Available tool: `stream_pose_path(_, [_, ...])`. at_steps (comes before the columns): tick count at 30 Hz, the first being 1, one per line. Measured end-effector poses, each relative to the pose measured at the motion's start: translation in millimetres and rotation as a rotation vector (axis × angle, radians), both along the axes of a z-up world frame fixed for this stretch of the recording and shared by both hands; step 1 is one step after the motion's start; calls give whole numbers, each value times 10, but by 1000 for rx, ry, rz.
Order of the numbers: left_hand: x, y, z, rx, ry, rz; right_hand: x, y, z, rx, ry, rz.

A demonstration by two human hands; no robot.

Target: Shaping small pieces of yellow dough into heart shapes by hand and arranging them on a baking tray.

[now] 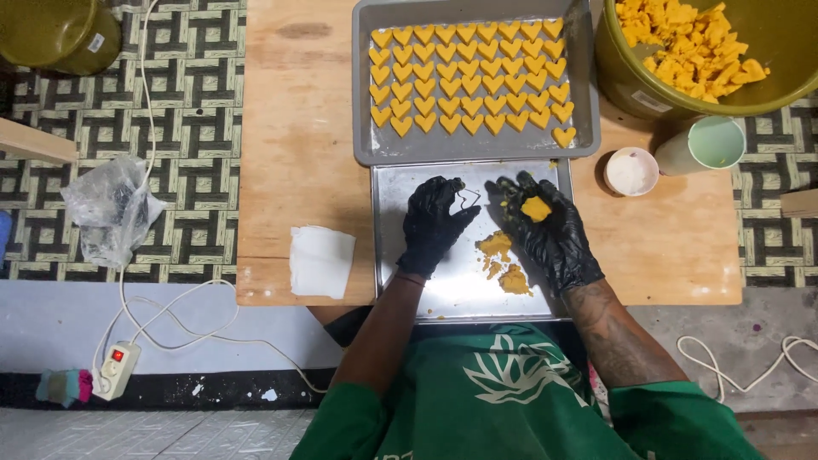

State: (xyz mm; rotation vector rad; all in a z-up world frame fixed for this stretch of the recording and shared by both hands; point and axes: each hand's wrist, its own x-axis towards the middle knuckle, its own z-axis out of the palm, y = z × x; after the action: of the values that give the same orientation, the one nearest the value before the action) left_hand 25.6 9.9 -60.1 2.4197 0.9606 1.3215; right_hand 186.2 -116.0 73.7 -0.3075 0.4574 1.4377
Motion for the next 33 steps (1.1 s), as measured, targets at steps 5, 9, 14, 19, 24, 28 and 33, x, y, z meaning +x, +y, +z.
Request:
stream_pose_path(5, [-42,-1,32,49,-16,-30,-24,62,-121,162,109,3])
stream_pose_path(9, [-16,9,-7,100,-5,-10,-74,108,6,-100,-154,-59])
stream_pose_path(14, [-62,-1,95,24,19,-39,-109,184,224,-406,-452,-109])
stream_pose_path(19, [-94,-15,209,-86,32,-117,-34,90,282,-51,-260,112])
stream_pose_path(24, [-64,-25,109,-126,96,-54,-122,119,250,126,-177,148])
stream_pose_path(28, [-31,0,80,-64,75,-35,-150,63,227,225,-53,46])
stream_pose_path(33, [-31,2,42,-107,26,-70,-86,54,-113,116,-189,5])
